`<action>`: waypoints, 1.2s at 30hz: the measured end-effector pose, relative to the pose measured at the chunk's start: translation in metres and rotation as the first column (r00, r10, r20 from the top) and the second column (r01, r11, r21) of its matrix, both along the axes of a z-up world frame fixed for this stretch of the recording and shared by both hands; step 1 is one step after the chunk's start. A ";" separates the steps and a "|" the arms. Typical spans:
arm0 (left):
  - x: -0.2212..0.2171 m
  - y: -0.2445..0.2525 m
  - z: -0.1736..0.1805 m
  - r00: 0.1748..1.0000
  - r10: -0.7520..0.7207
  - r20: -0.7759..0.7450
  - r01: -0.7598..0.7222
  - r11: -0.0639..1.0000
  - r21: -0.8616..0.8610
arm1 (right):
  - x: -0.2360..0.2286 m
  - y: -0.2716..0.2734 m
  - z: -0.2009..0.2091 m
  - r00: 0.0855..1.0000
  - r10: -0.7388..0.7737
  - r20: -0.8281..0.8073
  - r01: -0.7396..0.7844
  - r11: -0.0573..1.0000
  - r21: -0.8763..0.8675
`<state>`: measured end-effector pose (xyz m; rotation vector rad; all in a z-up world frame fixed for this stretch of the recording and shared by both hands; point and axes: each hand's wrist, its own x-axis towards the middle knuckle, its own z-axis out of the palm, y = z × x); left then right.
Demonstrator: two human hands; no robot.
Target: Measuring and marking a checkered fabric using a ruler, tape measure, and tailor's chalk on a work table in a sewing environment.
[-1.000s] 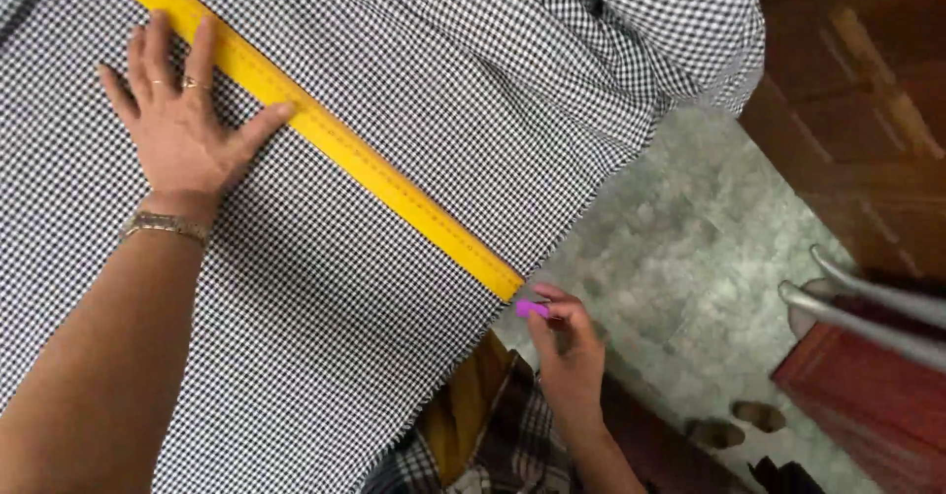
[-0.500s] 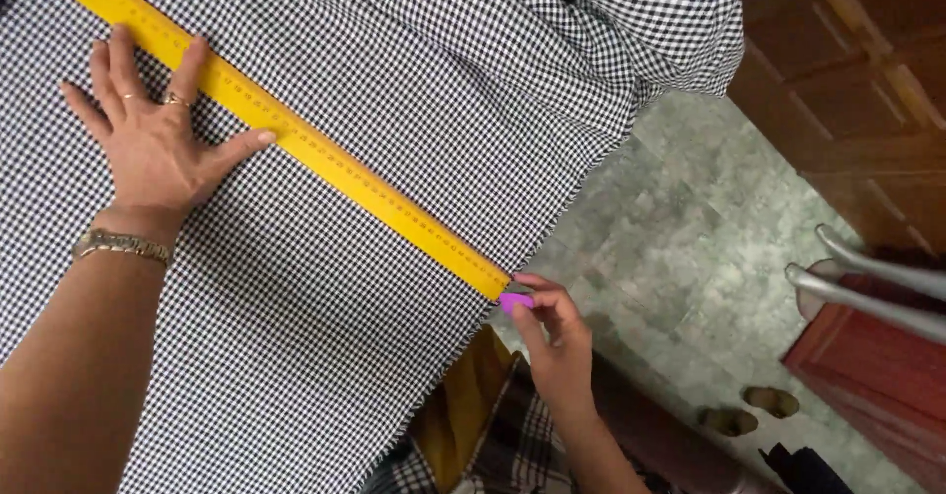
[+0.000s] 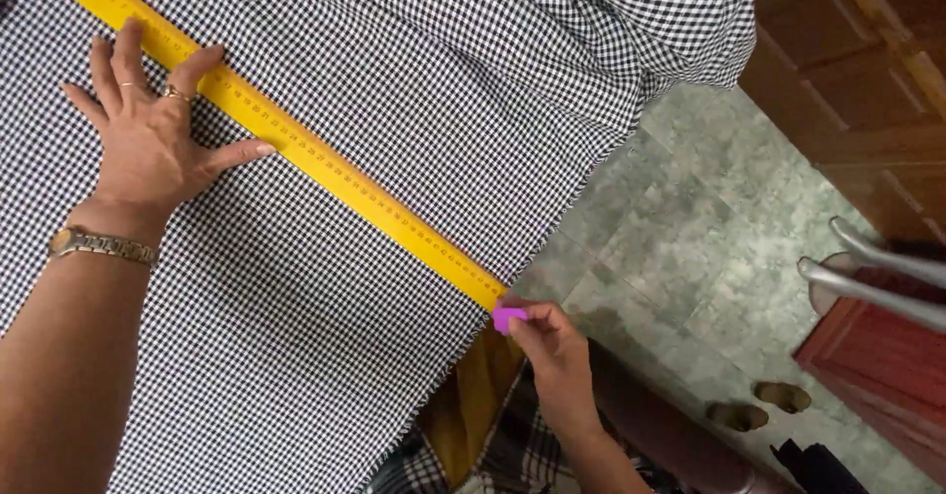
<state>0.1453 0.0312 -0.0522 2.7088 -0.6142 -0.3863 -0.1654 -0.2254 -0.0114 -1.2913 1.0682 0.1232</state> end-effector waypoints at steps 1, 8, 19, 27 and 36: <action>0.000 0.001 -0.002 1.000 0.000 0.001 0.000 1.000 0.000 | -0.002 0.000 -0.003 1.000 0.000 0.001 0.000 1.000 0.000; -0.003 0.005 -0.005 0.997 -0.035 0.065 0.041 0.995 -0.096 | -0.009 0.001 -0.008 0.985 0.024 0.169 -0.002 0.992 -0.127; -0.004 0.006 -0.014 0.994 -0.029 0.102 0.043 0.989 -0.139 | -0.011 0.004 -0.012 0.806 0.578 0.129 -0.371 0.662 -0.651; -0.004 0.005 -0.013 0.996 -0.026 0.090 0.041 0.984 -0.171 | -0.003 0.007 -0.006 0.797 0.572 0.192 -0.329 0.679 -0.656; -0.004 0.006 -0.012 0.994 -0.041 0.103 0.058 0.984 -0.166 | -0.004 0.007 -0.006 0.792 0.575 0.207 -0.327 0.685 -0.651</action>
